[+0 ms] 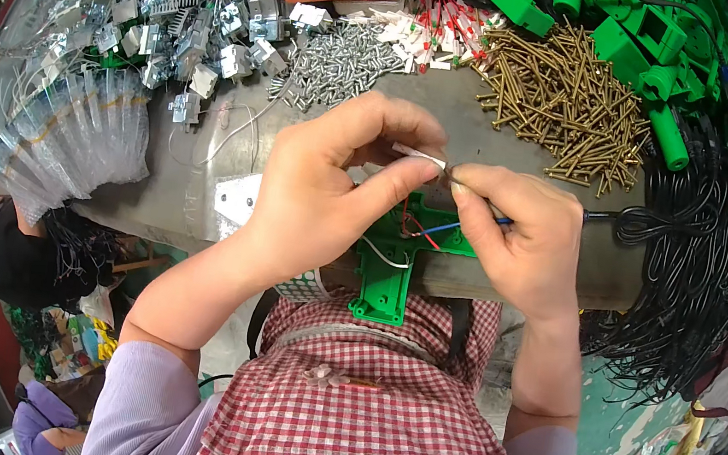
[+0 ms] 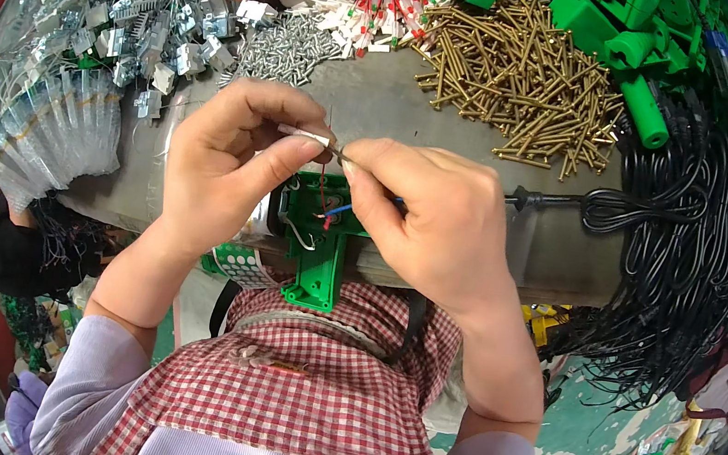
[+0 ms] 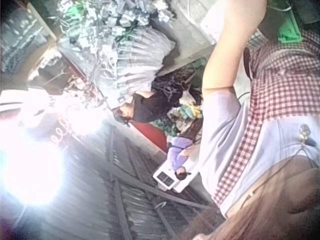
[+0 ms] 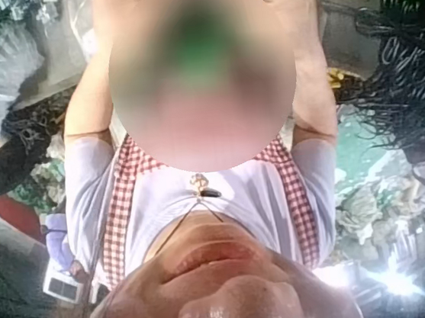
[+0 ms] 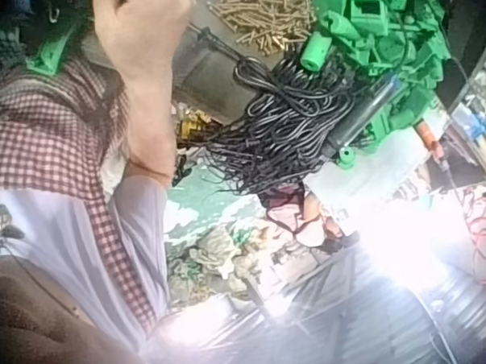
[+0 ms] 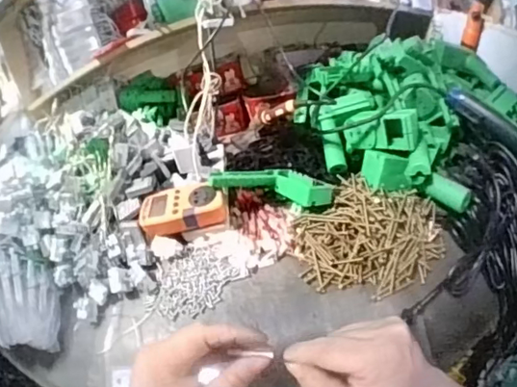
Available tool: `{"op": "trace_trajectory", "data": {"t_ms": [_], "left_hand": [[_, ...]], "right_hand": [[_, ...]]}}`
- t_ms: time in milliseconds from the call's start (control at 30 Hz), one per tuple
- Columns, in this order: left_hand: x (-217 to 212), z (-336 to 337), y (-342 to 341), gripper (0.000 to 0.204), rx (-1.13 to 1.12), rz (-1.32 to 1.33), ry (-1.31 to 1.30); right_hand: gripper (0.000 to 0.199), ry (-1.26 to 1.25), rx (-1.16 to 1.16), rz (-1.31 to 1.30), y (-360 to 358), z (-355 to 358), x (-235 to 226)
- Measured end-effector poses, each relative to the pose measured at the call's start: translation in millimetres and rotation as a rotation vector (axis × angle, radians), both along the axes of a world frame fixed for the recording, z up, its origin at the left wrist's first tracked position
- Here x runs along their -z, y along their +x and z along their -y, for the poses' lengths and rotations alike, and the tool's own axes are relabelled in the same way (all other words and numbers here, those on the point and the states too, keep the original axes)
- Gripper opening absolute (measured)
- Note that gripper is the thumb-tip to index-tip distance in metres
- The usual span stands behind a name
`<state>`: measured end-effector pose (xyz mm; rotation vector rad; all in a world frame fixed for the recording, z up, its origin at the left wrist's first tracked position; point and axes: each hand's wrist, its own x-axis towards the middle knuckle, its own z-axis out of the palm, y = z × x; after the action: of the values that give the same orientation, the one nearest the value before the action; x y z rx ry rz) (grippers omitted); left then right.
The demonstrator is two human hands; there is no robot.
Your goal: Assembling a handheld electronic device with a green plastic casing using a soldering iron and electric screwdriver.
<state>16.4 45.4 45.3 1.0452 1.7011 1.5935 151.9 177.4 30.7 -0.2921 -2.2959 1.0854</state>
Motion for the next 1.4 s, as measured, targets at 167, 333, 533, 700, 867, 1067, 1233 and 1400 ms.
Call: {"op": "trace_trajectory", "data": {"t_ms": [167, 333, 533, 700, 867, 1067, 1233, 1400], "left_hand": [[-2.2, 1.4, -3.6, 0.026, 0.014, -0.237, -0.014], [-6.6, 1.5, -6.9, 0.03, 0.039, -0.536, -0.091], [-9.2, -15.5, -6.5, 0.024, 0.109, -0.387, -0.037], [-4.7, -22.4, -6.1, 0.016, 0.179, -0.483, -0.017], [-16.5, -13.9, -21.9, 0.015, 0.178, -0.274, -0.27], [-16.9, -5.7, -22.4, 0.004, 0.153, -0.719, -0.108], [-14.1, -5.8, -47.1, 0.009, -0.011, -1.041, 0.041], [-10.6, -19.4, -18.2, 0.01, -0.05, -0.726, 0.265]], "right_hand": [[0.007, 0.049, -0.069, 0.035, 0.9, -4.0, -2.3], [0.019, -0.117, -0.087, 0.153, 1.5, -6.6, -11.8], [0.04, -0.48, -0.139, 0.215, 1.1, -16.4, -9.0], [0.047, -0.575, -0.172, 0.2, 4.9, -20.8, -2.5], [0.036, -0.54, -0.181, 0.251, 10.9, -26.3, -3.4], [0.008, -0.04, -0.055, 0.177, 0.7, -8.6, -16.5], [0.011, -0.451, -0.036, 0.35, 8.6, -23.4, -19.0], [0.012, -0.424, -0.088, 0.284, 5.4, -18.9, -16.6]]}}
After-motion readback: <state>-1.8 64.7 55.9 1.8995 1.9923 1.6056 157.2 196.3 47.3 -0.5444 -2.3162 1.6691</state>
